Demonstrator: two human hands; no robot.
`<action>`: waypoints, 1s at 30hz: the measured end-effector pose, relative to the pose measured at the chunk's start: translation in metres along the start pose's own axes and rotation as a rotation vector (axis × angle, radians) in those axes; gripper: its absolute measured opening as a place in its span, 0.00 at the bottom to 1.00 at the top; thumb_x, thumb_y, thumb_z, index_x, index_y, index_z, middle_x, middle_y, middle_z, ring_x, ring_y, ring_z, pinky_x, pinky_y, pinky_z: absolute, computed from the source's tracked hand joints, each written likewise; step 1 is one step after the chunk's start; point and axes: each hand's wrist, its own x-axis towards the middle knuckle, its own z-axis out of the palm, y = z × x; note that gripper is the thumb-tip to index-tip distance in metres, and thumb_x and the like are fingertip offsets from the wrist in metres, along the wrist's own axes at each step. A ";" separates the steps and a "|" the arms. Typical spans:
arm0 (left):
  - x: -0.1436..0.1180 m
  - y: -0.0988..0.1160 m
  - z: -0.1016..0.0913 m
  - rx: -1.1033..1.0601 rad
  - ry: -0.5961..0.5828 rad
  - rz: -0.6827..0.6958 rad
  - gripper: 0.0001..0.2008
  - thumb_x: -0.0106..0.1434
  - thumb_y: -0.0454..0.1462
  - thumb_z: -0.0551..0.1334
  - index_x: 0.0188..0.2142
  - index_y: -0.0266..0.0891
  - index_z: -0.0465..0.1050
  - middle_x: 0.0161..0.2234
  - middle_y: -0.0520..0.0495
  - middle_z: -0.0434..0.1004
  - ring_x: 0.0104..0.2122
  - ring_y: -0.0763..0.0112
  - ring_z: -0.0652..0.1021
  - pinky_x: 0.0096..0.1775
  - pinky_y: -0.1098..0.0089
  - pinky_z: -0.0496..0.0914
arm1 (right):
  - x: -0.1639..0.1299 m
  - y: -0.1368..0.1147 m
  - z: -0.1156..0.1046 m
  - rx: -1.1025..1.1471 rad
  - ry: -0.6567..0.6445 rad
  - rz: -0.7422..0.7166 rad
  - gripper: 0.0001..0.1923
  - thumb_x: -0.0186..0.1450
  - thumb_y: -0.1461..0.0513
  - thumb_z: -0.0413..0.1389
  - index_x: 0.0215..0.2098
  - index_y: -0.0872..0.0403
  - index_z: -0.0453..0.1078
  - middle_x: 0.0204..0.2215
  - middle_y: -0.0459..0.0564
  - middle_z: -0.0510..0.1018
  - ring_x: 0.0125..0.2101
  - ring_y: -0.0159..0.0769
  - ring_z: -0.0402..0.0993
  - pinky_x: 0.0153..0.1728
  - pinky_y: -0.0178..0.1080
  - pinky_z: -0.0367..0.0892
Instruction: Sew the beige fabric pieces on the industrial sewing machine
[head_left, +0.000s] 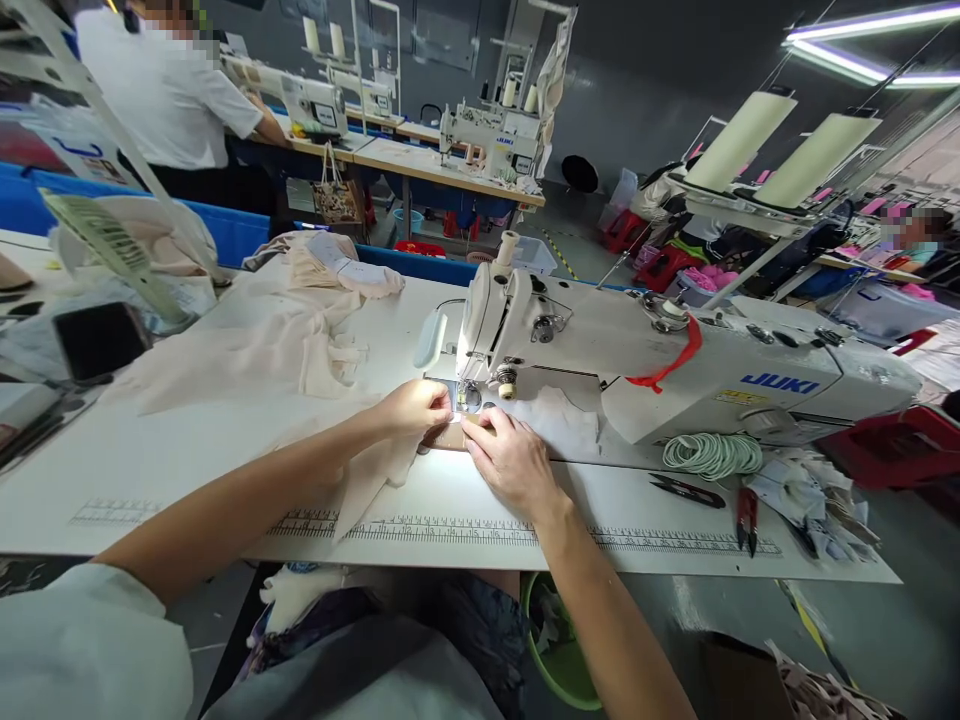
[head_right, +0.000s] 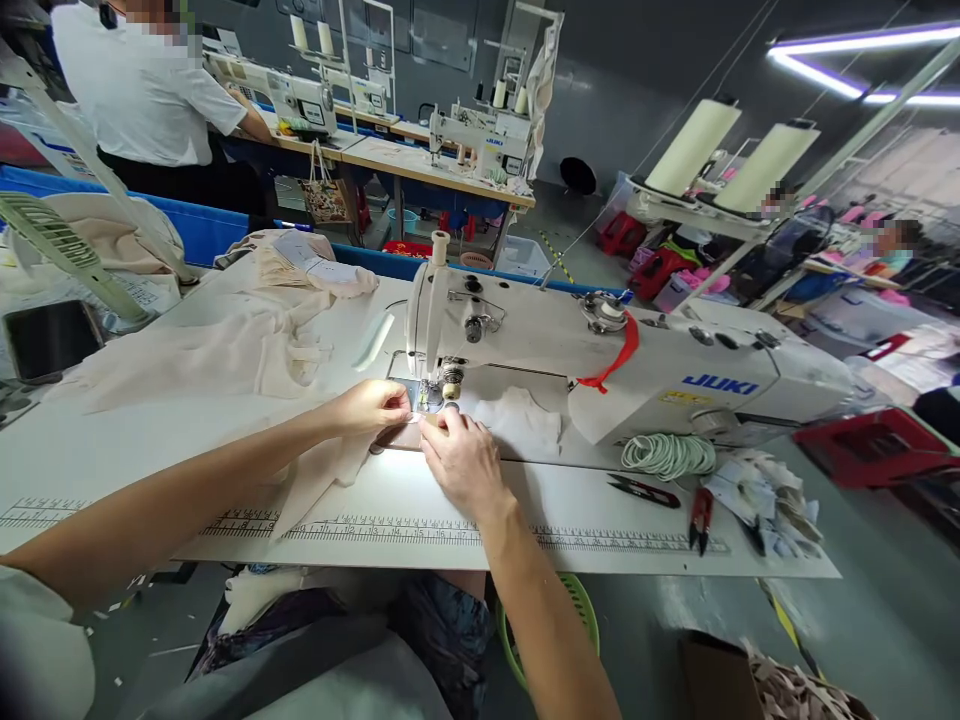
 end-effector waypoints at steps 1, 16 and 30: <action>0.000 0.001 0.000 -0.001 0.002 -0.005 0.09 0.54 0.42 0.60 0.25 0.39 0.70 0.23 0.52 0.75 0.25 0.70 0.73 0.28 0.71 0.65 | 0.000 0.001 -0.001 0.021 0.004 0.026 0.16 0.74 0.62 0.49 0.55 0.51 0.74 0.42 0.51 0.75 0.38 0.37 0.71 0.40 0.39 0.63; 0.000 0.006 0.001 0.038 0.014 -0.091 0.11 0.54 0.45 0.62 0.24 0.40 0.72 0.25 0.51 0.79 0.28 0.67 0.76 0.29 0.70 0.64 | 0.000 -0.003 -0.003 0.040 -0.010 0.088 0.16 0.74 0.65 0.47 0.53 0.53 0.75 0.40 0.51 0.75 0.37 0.37 0.71 0.42 0.39 0.66; 0.005 0.007 -0.003 0.145 -0.051 -0.079 0.10 0.57 0.44 0.61 0.27 0.40 0.74 0.27 0.51 0.80 0.29 0.66 0.77 0.29 0.70 0.63 | 0.004 -0.010 0.000 -0.139 -0.074 -0.022 0.20 0.72 0.66 0.46 0.59 0.53 0.71 0.40 0.54 0.73 0.37 0.41 0.66 0.37 0.42 0.59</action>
